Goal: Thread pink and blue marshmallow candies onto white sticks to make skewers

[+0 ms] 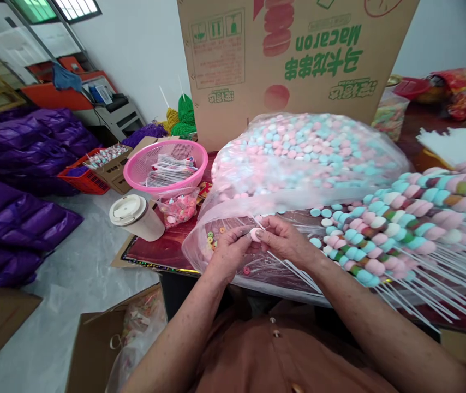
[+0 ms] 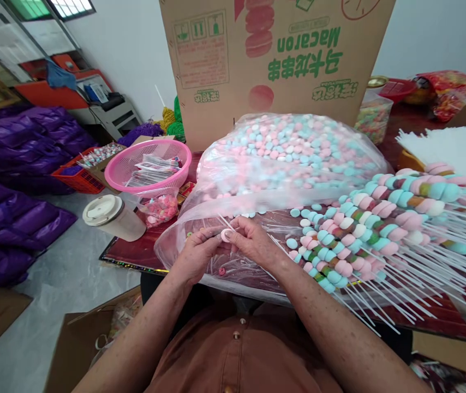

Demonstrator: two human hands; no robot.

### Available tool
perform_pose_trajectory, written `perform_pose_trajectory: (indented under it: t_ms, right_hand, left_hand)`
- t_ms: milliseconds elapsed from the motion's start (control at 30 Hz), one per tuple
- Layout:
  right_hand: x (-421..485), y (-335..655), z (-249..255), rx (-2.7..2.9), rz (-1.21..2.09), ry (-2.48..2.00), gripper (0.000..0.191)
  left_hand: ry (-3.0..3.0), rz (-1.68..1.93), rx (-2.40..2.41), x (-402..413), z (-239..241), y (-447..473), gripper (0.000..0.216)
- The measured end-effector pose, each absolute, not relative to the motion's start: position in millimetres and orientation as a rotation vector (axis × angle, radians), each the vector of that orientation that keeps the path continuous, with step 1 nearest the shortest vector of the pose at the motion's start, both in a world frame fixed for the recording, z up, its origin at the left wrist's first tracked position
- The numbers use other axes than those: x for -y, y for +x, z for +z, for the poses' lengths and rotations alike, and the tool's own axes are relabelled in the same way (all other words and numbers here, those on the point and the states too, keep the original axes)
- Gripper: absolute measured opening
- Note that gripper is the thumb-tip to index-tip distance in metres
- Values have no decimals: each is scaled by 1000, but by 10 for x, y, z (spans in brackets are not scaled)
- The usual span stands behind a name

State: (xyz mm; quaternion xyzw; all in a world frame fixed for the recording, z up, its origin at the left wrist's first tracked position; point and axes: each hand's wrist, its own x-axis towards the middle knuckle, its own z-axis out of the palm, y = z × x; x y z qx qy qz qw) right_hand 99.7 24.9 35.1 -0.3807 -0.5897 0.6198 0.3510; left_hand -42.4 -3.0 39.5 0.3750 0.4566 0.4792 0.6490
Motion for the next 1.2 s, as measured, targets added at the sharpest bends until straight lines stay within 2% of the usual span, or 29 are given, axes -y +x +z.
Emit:
perform_pose_trajectory:
  t_ms: [200, 300, 367, 533, 733, 1000, 1200]
  right_hand:
    - [-189, 924, 281, 1397, 1629, -1156, 26]
    - [-113, 1005, 367, 1502, 1621, -1200, 26]
    - [-23, 1109, 429, 1744, 1447, -1228, 28]
    - [224, 1240, 475, 2342, 639, -1595, 33]
    - [276, 1111, 491, 2620, 274, -1809, 35]
    - [291, 1098, 539, 2620, 237, -1851, 26]
    - [248, 1162, 563, 2473, 496, -1835, 25]
  left_hand:
    - [900, 1043, -959, 69, 415, -443, 32]
    - [816, 1073, -1043, 62, 358, -459, 34]
    - [737, 1127, -1122, 57, 311, -473, 36]
    - [716, 1244, -1241, 63, 265, -450, 27]
    - [845, 1281, -1356, 77, 261, -356, 22]
    - [744, 1264, -1240, 107, 258, -338, 24]
    - [585, 1328, -1173, 53, 229, -366, 28]
